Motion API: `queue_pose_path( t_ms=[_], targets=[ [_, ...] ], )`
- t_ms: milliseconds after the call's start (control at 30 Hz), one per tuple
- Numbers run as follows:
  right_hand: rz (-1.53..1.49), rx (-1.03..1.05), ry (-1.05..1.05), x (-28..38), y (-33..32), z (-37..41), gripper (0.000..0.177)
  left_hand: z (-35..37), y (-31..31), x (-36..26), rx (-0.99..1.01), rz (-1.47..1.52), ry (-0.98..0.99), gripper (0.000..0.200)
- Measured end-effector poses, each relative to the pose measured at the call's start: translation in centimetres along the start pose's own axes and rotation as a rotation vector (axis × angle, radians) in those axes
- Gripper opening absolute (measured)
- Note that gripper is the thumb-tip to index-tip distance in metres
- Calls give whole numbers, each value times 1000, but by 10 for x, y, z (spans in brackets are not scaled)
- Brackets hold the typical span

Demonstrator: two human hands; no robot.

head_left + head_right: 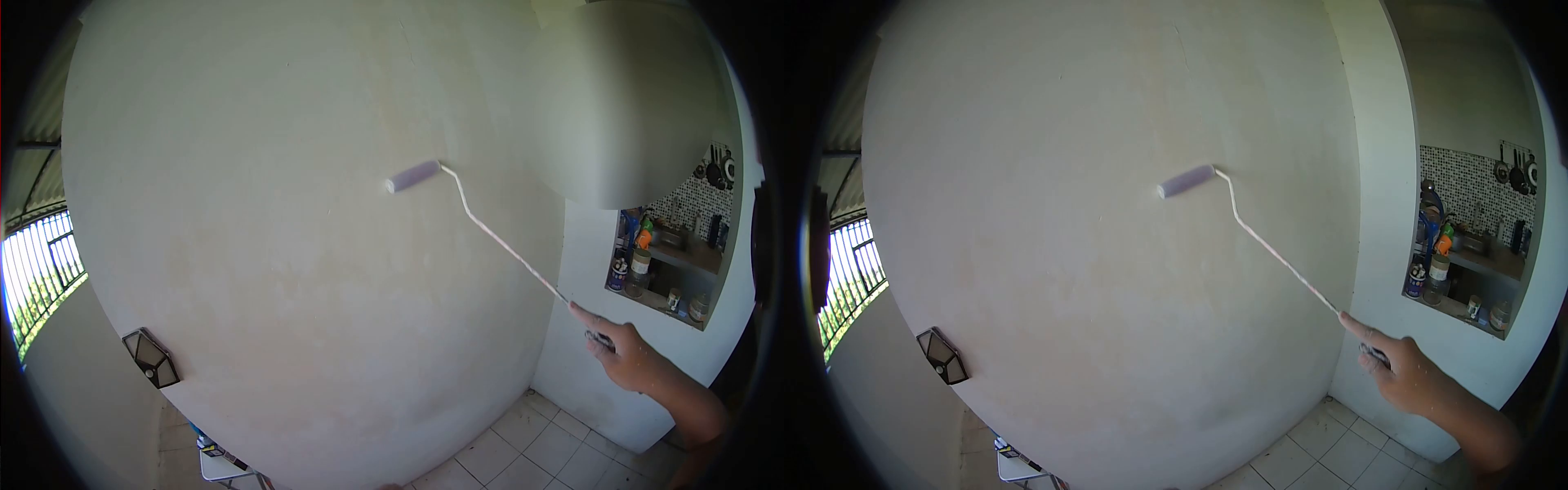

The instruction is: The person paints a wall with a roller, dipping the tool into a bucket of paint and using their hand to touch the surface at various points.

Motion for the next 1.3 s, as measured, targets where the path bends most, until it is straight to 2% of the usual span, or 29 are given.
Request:
queue_pose_path(
  t_ms=[33,100,167,200,267,300,367,400,467,567,667,733,833,967,1167,1200,1267,1300],
  targets=[
    [7,-34,-74,8,-9,-6,56,-12,-26,-5,-57,-34,84,36],
    [35,-95,-204,32,-29,-22,57,-45,-89,-39,-102,-191,31,26],
    [98,-148,-285,61,-55,-39,58,-62,-151,-107,-326,-213,79,24],
    [237,-263,-451,68,-71,-58,57,-70,-175,-139,-375,-229,143,24],
    [300,-334,-332,103,-98,-71,56,-81,-212,-205,-434,-221,256,23],
    [223,-281,-51,134,-108,-64,55,-79,-222,-239,-446,-195,306,23],
    [153,-375,-228,155,-123,-75,53,-81,-230,-281,-431,-168,365,23],
    [165,-397,-234,163,-123,-75,53,-80,-229,-293,-425,-151,394,23],
    [190,-442,-246,175,-120,-73,53,-78,-221,-303,-377,-143,409,24],
    [185,-255,-99,158,-96,-50,56,-73,-210,-293,-326,-143,400,25],
    [141,-128,-218,86,-53,-28,57,-63,-207,-269,-291,-165,333,26],
    [142,-30,-183,48,-28,-3,57,-55,-213,-253,-284,-177,283,27],
    [205,60,-14,15,-4,28,57,-46,-231,-238,-297,-192,242,27],
    [246,168,245,37,-11,30,55,-49,-255,-250,-349,-224,255,27],
    [140,-16,22,88,-35,3,56,-75,-264,-304,-390,-194,401,26],
    [200,-132,-225,89,-42,-11,57,-78,-261,-314,-381,-200,424,26],
    [350,-327,-520,95,-61,-33,57,-86,-254,-327,-344,-204,468,26],
    [355,-344,-410,115,-70,-36,56,-89,-250,-332,-312,-204,489,26]
  ],
)
Point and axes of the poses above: each hand's wrist, its own z-axis away from the middle knuckle, its own y-axis out of the palm, x = y × z, the point moved 4 cm from there along -z, towards the middle knuckle, and after that the axes turned 1 degree about y, right-handed, at the moved point
